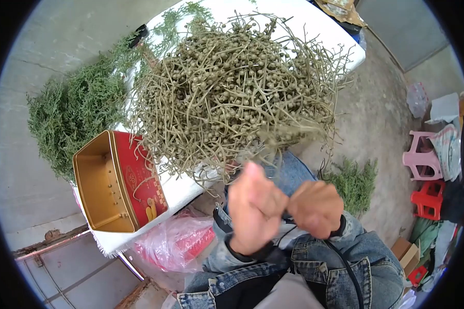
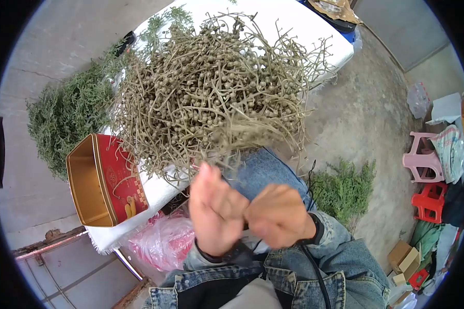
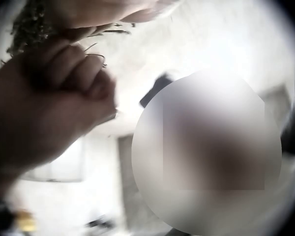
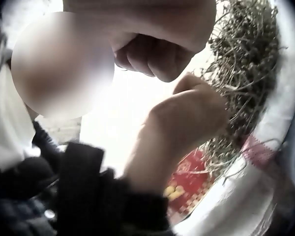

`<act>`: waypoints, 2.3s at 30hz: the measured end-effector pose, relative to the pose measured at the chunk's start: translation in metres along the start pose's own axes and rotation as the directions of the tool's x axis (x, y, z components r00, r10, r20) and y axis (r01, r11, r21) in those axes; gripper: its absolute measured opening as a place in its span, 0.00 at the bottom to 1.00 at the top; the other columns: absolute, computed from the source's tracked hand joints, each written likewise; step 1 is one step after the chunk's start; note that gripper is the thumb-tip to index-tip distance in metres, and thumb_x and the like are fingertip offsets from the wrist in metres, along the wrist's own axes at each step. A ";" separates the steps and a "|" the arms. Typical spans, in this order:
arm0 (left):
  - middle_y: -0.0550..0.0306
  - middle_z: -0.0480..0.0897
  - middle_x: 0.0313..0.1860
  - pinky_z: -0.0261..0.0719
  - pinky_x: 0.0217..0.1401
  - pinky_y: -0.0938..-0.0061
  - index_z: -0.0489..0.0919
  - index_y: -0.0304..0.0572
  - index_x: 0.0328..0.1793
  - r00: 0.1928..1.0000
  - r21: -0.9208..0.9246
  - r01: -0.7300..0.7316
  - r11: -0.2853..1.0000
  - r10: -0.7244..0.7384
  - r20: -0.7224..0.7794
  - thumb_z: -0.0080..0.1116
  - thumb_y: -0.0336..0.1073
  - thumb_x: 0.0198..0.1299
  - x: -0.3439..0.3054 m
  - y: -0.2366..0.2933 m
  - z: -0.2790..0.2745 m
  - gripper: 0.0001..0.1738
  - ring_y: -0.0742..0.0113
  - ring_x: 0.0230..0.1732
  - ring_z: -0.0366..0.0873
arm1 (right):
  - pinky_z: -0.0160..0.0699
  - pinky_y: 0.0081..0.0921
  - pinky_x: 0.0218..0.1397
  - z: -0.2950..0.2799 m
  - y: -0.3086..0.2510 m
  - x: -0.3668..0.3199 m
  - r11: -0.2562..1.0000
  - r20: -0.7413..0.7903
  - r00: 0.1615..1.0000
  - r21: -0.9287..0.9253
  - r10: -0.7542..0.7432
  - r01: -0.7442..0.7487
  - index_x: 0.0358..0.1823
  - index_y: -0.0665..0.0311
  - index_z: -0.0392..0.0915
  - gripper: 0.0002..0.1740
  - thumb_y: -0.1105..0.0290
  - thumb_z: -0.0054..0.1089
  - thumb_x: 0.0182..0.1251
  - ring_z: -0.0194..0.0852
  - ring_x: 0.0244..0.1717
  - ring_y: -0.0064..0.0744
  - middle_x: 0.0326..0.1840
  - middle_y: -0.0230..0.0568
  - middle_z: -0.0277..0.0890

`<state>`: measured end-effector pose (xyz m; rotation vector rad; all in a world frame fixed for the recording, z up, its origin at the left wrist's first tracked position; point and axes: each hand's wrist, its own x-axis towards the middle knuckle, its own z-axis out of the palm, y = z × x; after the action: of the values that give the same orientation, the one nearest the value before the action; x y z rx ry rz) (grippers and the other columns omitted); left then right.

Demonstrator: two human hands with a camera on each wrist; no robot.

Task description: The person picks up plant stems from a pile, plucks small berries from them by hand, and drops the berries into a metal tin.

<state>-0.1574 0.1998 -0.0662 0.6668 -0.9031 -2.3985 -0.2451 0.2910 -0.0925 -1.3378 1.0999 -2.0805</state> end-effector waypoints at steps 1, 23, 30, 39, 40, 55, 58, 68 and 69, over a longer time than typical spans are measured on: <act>0.70 0.65 0.16 0.51 0.20 0.81 0.70 0.43 0.21 0.996 -0.198 0.089 0.976 -0.093 -0.009 0.50 0.36 0.70 0.006 0.003 -0.005 0.20 0.82 0.17 0.55 | 0.62 0.28 0.16 0.005 0.000 -0.005 1.000 0.001 1.000 0.002 0.007 -0.007 0.17 0.66 0.72 0.18 0.69 0.52 0.66 0.66 0.11 0.37 0.13 0.39 0.68; 0.58 0.59 0.11 0.54 0.15 0.73 0.64 0.36 0.15 0.730 0.649 -0.680 0.341 0.236 0.641 0.61 0.24 0.50 0.031 0.018 -0.034 0.17 0.68 0.11 0.57 | 0.56 0.27 0.15 -0.003 -0.013 0.009 0.764 -0.146 0.930 -0.535 0.336 -0.360 0.22 0.66 0.69 0.13 0.69 0.58 0.62 0.60 0.10 0.32 0.13 0.35 0.62; 0.58 0.61 0.12 0.55 0.17 0.73 0.68 0.36 0.20 0.818 0.611 -0.242 0.753 -0.180 0.546 0.61 0.30 0.59 0.037 0.026 -0.034 0.17 0.70 0.12 0.58 | 0.63 0.30 0.15 -0.007 -0.015 0.008 0.737 -0.044 0.987 -0.660 0.157 -0.147 0.23 0.66 0.71 0.08 0.72 0.57 0.58 0.65 0.12 0.40 0.15 0.39 0.66; 0.64 0.66 0.12 0.56 0.18 0.75 0.73 0.30 0.21 0.911 0.727 -0.205 0.656 -0.144 0.387 0.52 0.38 0.68 0.040 0.010 -0.009 0.23 0.79 0.15 0.58 | 0.67 0.29 0.16 -0.002 -0.018 0.000 0.503 -0.051 0.992 -0.858 0.115 -0.102 0.24 0.64 0.73 0.06 0.71 0.59 0.53 0.67 0.12 0.37 0.16 0.36 0.68; 0.64 0.66 0.12 0.56 0.18 0.75 0.73 0.30 0.21 0.909 0.727 -0.208 0.655 -0.146 0.391 0.52 0.38 0.68 0.041 0.010 -0.009 0.23 0.79 0.15 0.58 | 0.67 0.29 0.15 -0.003 -0.019 0.001 0.454 -0.057 0.992 -0.885 0.115 -0.103 0.23 0.63 0.73 0.06 0.71 0.60 0.53 0.68 0.12 0.36 0.16 0.36 0.67; 0.75 0.66 0.12 0.52 0.18 0.80 0.76 0.38 0.22 0.962 0.278 0.163 0.947 -0.215 0.168 0.51 0.41 0.71 0.032 -0.013 0.004 0.23 0.82 0.14 0.56 | 0.66 0.30 0.16 0.000 -0.020 0.000 0.419 -0.140 0.984 -0.891 0.110 -0.174 0.27 0.63 0.75 0.06 0.69 0.58 0.59 0.69 0.12 0.35 0.17 0.35 0.70; 0.75 0.62 0.12 0.50 0.17 0.79 0.73 0.42 0.21 0.971 0.203 0.207 0.957 -0.226 0.077 0.51 0.41 0.71 0.025 -0.015 0.005 0.23 0.83 0.14 0.53 | 0.65 0.30 0.16 -0.007 -0.016 0.000 0.551 -0.130 0.986 -0.818 0.107 -0.168 0.26 0.64 0.75 0.07 0.69 0.55 0.60 0.68 0.12 0.37 0.16 0.35 0.70; 0.75 0.59 0.12 0.45 0.18 0.78 0.66 0.46 0.15 0.969 0.023 0.244 0.970 -0.245 0.031 0.52 0.40 0.71 0.025 -0.008 0.005 0.27 0.84 0.15 0.50 | 0.59 0.24 0.17 -0.008 -0.020 -0.013 0.878 -0.255 0.929 -0.331 0.270 -0.346 0.19 0.64 0.69 0.17 0.65 0.50 0.65 0.64 0.12 0.28 0.13 0.38 0.63; 0.74 0.61 0.12 0.47 0.18 0.79 0.67 0.45 0.16 0.973 0.139 0.207 0.969 -0.219 0.078 0.51 0.40 0.71 0.028 -0.008 -0.003 0.26 0.84 0.15 0.52 | 0.59 0.24 0.17 -0.010 -0.019 -0.010 0.877 -0.255 0.928 -0.331 0.272 -0.348 0.19 0.64 0.69 0.17 0.65 0.50 0.65 0.64 0.12 0.28 0.13 0.38 0.63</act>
<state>-0.1789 0.1870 -0.0809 0.7393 -1.0833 -2.5954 -0.2481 0.3135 -0.0850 -1.0245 1.7449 -1.8536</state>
